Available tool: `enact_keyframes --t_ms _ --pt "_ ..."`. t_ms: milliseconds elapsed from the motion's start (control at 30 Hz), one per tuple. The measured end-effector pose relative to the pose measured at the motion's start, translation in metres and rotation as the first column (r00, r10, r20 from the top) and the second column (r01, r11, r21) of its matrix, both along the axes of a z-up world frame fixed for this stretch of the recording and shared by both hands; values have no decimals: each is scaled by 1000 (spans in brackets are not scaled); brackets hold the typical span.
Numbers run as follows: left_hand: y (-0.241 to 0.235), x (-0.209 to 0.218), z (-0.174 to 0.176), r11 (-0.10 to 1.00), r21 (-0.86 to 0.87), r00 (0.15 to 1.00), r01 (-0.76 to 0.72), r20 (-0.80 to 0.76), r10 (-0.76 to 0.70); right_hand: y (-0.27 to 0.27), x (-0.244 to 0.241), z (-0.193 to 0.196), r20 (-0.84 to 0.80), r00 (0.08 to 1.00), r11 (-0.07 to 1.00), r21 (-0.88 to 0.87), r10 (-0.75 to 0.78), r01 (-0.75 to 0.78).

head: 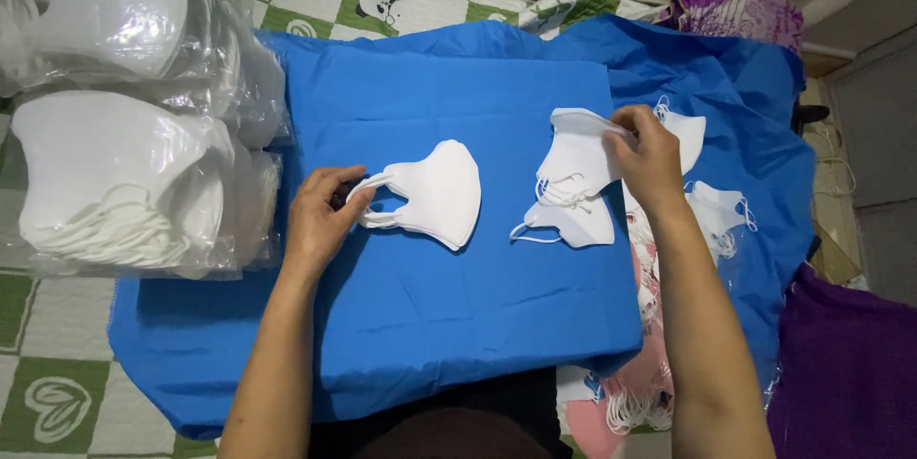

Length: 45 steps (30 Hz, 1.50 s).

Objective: Packaging individual face masks into clear plastic bags and organizing stacks of masks.

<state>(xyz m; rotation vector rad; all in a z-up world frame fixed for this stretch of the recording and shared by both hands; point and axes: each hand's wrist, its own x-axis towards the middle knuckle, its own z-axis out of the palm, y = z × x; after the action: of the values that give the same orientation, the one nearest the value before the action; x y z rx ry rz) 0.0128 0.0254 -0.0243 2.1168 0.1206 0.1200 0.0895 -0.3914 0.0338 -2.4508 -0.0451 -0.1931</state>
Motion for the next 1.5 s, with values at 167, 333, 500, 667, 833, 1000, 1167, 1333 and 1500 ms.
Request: enact_keyframes --t_ms 167,333,500,667,833,1000,1167,1333,1500 --pt "6 2 -12 999 -39 1000 4 25 -3 -11 -6 1 137 990 999 12 40 -42" --pt "-17 -5 0 988 146 929 58 353 -107 -1 -37 42 248 962 986 91 114 -140" --pt "-83 -21 52 946 -58 883 318 382 -273 33 -86 66 205 973 943 290 104 -162" --pt "-92 -23 65 859 -323 917 397 88 -390 63 -100 28 189 982 757 644 -16 -112" --pt "-46 -27 55 852 -488 971 190 -37 -238 107 -106 0 100 995 687 724 -17 -61" --pt "-15 -15 53 981 -190 999 44 -3 -45 143 -104 -5 65 992 858 498 110 -127" --pt "-11 2 47 1000 1 999 -31 40 31 165 -84 -18 121 972 965 145 201 -217" --pt "-13 5 41 998 65 999 -22 31 20 162 -75 -40 178 962 978 -11 207 -208" --pt "-11 6 27 997 82 998 10 55 -15 162 -73 -42 213 944 957 -202 252 -210"
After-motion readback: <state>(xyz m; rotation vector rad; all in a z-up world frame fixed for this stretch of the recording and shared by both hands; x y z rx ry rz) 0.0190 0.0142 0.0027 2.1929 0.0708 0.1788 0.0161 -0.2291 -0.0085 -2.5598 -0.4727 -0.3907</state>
